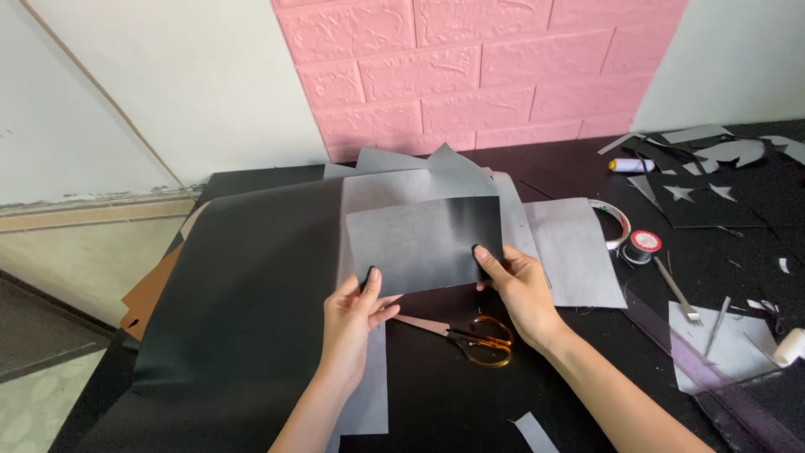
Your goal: Cutting a piece of leather, measuring it with a ruler, and folding the edges to prepare for assembly.
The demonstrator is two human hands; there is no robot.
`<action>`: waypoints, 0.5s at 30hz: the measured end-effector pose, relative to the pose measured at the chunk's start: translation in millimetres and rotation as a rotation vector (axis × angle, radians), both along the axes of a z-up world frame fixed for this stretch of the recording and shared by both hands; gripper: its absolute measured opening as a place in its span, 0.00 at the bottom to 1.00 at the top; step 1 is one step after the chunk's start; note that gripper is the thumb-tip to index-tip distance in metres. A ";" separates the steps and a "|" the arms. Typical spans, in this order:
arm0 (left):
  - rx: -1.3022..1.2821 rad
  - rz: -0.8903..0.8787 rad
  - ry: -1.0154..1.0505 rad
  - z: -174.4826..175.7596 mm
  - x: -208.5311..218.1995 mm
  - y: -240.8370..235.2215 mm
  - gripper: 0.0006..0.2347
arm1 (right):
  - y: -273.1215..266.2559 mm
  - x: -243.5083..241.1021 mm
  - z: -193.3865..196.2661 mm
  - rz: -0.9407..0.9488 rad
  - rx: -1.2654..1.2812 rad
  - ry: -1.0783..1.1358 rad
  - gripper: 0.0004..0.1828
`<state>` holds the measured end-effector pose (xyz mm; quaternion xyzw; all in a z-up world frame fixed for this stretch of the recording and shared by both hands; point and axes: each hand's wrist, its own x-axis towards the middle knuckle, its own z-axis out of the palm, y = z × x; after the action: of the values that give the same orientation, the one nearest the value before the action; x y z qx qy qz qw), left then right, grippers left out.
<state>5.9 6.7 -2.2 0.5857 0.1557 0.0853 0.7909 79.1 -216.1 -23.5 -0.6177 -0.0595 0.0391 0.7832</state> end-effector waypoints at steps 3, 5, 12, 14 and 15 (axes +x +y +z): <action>0.004 -0.023 -0.054 -7.2 2.5 3.8 0.18 | -1.3 1.8 -1.7 0.002 0.020 -0.017 0.11; 0.019 -0.041 -0.070 -8.9 4.3 5.0 0.13 | -2.0 2.8 -3.5 0.011 0.032 -0.034 0.12; -0.106 0.001 0.052 5.9 5.4 1.0 0.11 | -2.6 3.1 -3.5 0.039 0.043 -0.045 0.13; -0.135 0.018 0.086 11.0 4.7 -0.3 0.15 | -3.0 3.8 -5.8 0.046 0.046 -0.046 0.14; -0.114 -0.003 0.077 9.4 4.8 0.9 0.21 | -3.0 4.3 -8.1 0.051 0.060 -0.052 0.14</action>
<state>10.7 7.5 7.2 0.5427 0.1898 0.0527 0.8165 83.4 -219.1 -31.6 -0.5930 -0.0965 0.0411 0.7983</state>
